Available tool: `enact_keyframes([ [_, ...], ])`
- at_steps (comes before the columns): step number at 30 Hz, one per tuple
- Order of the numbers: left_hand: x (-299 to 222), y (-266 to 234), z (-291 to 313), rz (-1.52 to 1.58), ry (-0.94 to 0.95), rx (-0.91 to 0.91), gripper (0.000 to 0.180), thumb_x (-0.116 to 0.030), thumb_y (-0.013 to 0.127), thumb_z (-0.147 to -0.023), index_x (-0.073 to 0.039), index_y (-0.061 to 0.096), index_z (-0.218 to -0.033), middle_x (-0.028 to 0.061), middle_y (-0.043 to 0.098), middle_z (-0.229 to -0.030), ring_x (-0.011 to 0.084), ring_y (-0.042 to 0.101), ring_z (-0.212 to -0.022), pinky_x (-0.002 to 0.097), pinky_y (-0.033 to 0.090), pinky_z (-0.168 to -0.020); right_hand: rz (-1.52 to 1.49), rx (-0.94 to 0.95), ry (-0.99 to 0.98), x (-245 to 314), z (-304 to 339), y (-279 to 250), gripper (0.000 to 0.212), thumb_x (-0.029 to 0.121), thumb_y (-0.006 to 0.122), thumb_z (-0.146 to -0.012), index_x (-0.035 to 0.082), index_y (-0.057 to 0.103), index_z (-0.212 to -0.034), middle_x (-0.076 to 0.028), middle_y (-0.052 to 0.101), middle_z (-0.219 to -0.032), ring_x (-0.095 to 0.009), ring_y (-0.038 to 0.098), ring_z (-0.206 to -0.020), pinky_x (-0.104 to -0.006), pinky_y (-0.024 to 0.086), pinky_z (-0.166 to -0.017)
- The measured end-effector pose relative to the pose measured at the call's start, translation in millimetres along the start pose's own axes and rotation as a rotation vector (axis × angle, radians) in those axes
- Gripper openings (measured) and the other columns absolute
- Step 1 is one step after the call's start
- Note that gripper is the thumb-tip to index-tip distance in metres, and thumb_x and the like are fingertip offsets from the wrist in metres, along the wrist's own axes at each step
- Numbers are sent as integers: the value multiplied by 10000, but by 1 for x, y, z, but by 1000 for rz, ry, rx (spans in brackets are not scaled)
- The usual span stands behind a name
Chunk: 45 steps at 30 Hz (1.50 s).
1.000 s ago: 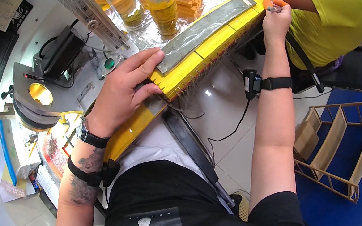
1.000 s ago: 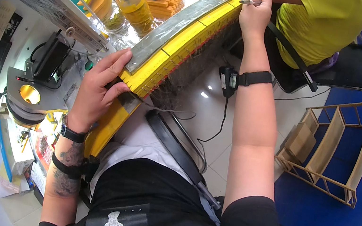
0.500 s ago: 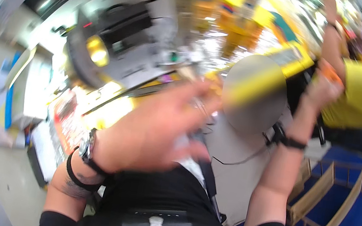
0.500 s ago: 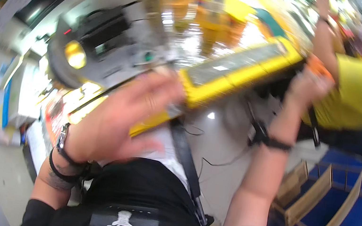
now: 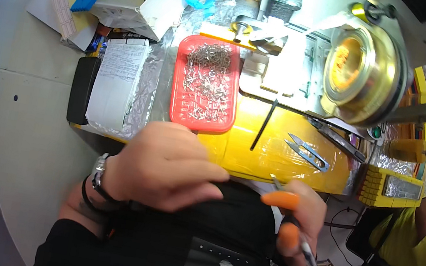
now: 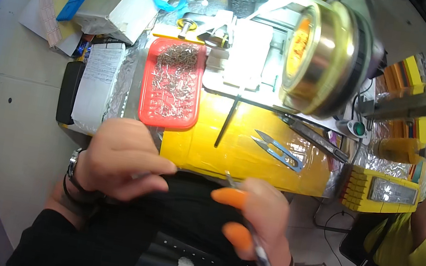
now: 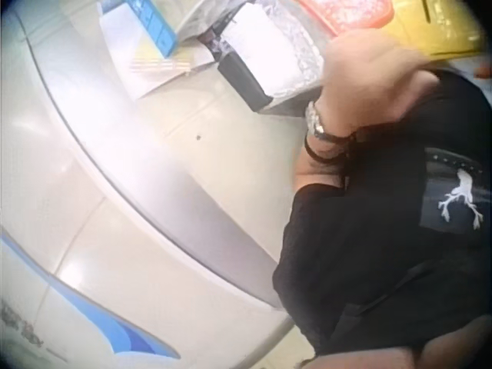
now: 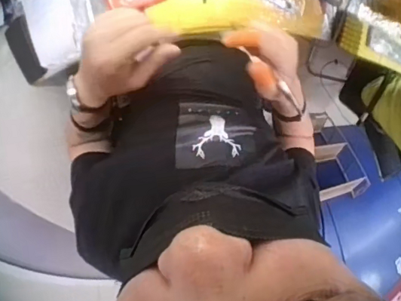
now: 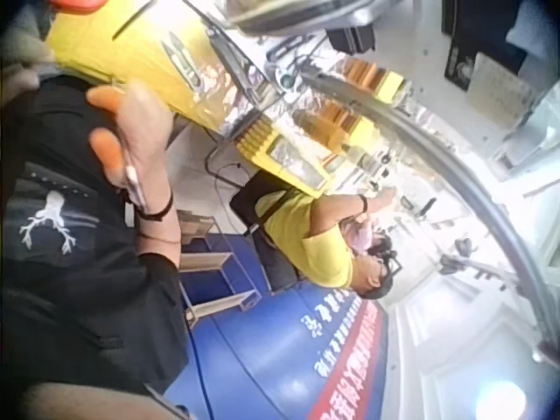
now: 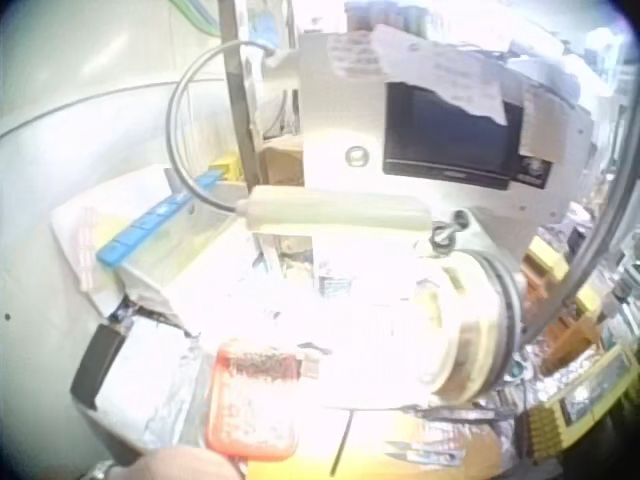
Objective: Manually assemble small metal and plastic components for electronic devices at a factory workstation.
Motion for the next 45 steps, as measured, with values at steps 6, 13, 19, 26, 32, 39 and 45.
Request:
enact_keyframes([
  [6, 23, -15, 39, 256, -563, 4, 403, -347, 880, -838, -9, 667, -892, 72, 681, -780, 158, 653, -655, 281, 513, -607, 517, 37, -293, 7, -73, 79, 399, 29, 723, -823, 17, 682, -1220, -146, 670, -970, -313, 638, -738, -393, 506, -648],
  [13, 45, -47, 51, 131, -871, -248, 143, -19, 658, -941, 38, 634, -812, 71, 610, -600, 110, 613, -579, 277, 459, -554, 406, 148, -368, 10, -107, 114, 520, -10, 736, -746, -9, 676, -1262, -155, 709, -1035, -288, 677, -765, -378, 508, -641],
  [19, 101, -101, 48, -812, -562, -380, 143, -66, 733, -903, 31, 702, -1004, 110, 652, -869, 257, 605, -749, 375, 482, -680, 373, 41, -335, -4, -76, 78, 337, -28, 744, -735, 24, 739, -1068, -92, 712, -886, -257, 650, -657, -344, 496, -598],
  [26, 76, -43, 14, -409, -351, -65, 262, -16, 773, -794, -13, 717, -1050, 124, 652, -1071, 321, 595, -1026, 402, 488, -879, 416, -127, -236, -18, -56, 52, 204, 9, 740, -785, 50, 728, -984, -85, 717, -873, -249, 670, -681, -334, 503, -609],
  [32, 89, -24, -13, -452, -342, 0, 147, -7, 759, -802, -5, 685, -929, 114, 637, -932, 334, 594, -907, 408, 488, -836, 387, -144, -264, -26, -55, 42, 180, 11, 733, -805, 52, 729, -980, -86, 712, -854, -248, 664, -666, -329, 503, -608],
  [39, 97, -30, -12, -264, -445, -44, 109, -20, 747, -849, -21, 649, -895, 107, 636, -869, 292, 596, -862, 377, 494, -777, 334, -154, -183, -23, -62, 36, 187, -6, 729, -798, 55, 728, -975, -83, 706, -848, -254, 660, -666, -346, 497, -605],
  [45, 96, -24, 0, 104, -650, -288, 54, 19, 695, -922, 5, 644, -932, 63, 623, -874, 153, 577, -845, 285, 476, -788, 231, 60, -105, -16, -94, 48, 219, 29, 748, -822, 35, 683, -1030, -126, 656, -872, -342, 652, -728, -420, 516, -634],
])
Point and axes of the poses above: each hand's wrist, its own z-axis away from the middle knuckle, its own y-axis out of the palm, x = y × z, the point moved 2 cm from there along -z, towards the middle knuckle
